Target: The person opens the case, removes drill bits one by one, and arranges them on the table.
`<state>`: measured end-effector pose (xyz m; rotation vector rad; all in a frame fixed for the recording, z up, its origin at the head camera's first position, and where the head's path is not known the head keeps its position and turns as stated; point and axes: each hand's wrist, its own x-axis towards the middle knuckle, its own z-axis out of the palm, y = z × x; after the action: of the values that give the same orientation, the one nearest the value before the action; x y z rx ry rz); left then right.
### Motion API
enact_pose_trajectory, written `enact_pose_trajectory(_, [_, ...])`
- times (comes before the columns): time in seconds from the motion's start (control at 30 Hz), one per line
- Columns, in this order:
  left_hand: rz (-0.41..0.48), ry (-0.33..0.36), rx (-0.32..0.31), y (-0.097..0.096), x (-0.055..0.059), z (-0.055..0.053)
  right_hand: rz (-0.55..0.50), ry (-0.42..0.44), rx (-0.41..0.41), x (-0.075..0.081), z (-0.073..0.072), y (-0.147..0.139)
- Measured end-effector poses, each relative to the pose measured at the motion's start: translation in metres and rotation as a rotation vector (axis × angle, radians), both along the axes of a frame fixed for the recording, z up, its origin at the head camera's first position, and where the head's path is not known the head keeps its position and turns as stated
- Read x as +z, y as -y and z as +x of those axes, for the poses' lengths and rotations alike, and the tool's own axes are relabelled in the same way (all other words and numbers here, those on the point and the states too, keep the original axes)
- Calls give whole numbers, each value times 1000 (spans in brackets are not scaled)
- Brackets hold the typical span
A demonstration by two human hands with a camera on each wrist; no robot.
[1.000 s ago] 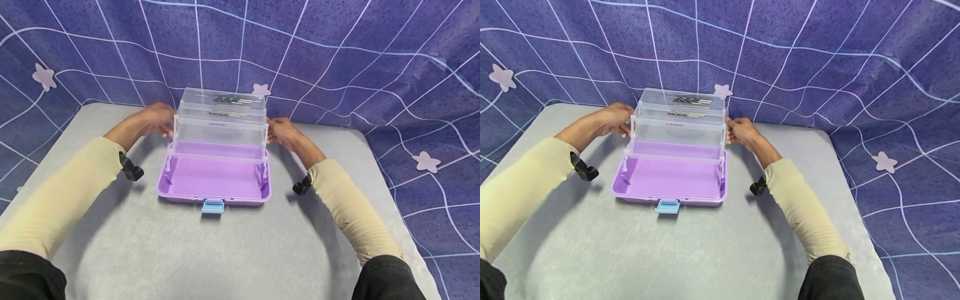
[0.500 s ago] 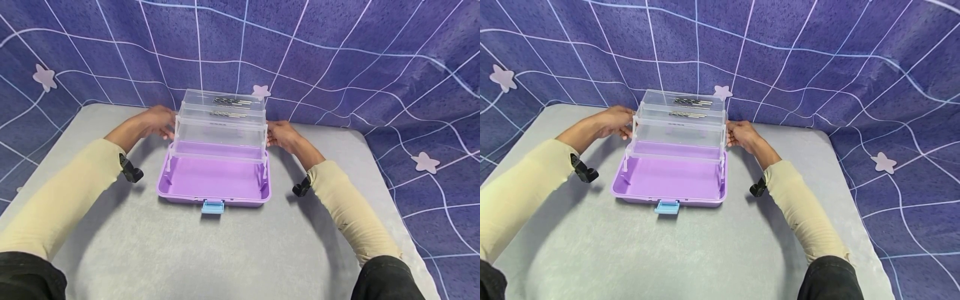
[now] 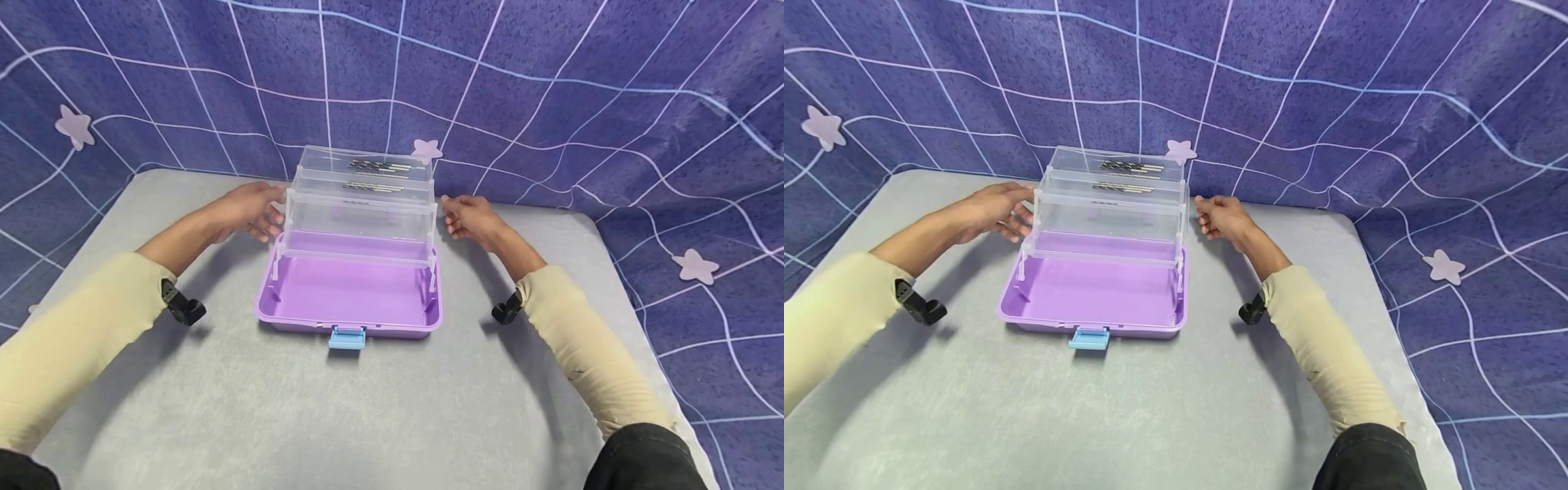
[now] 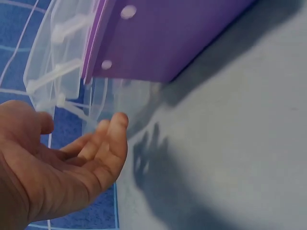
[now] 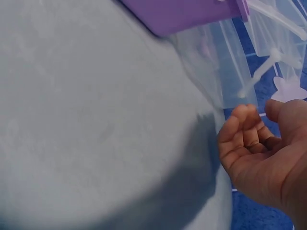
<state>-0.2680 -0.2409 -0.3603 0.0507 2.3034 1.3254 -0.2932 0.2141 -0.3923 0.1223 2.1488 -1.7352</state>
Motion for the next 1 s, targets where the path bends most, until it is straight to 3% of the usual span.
enact_pose_trajectory(0.33, [-69,-125,-22,-6,5,47,33,-154,-1,23,1,-10])
enact_pose_trajectory(0.5, [-164,-158,-55,-9,2,69,3,-215,-24,37,0,-11])
enact_pose_trajectory(0.6, [-206,-170,-66,-9,-2,80,-19,-260,-27,45,-1,-11])
enact_pose_trajectory(0.77, [-156,-178,-88,-10,-15,98,-28,-314,-16,56,-2,-10])
enact_pose_trajectory(1.0, [-139,-213,-115,-13,-31,118,8,-323,8,65,-3,2])
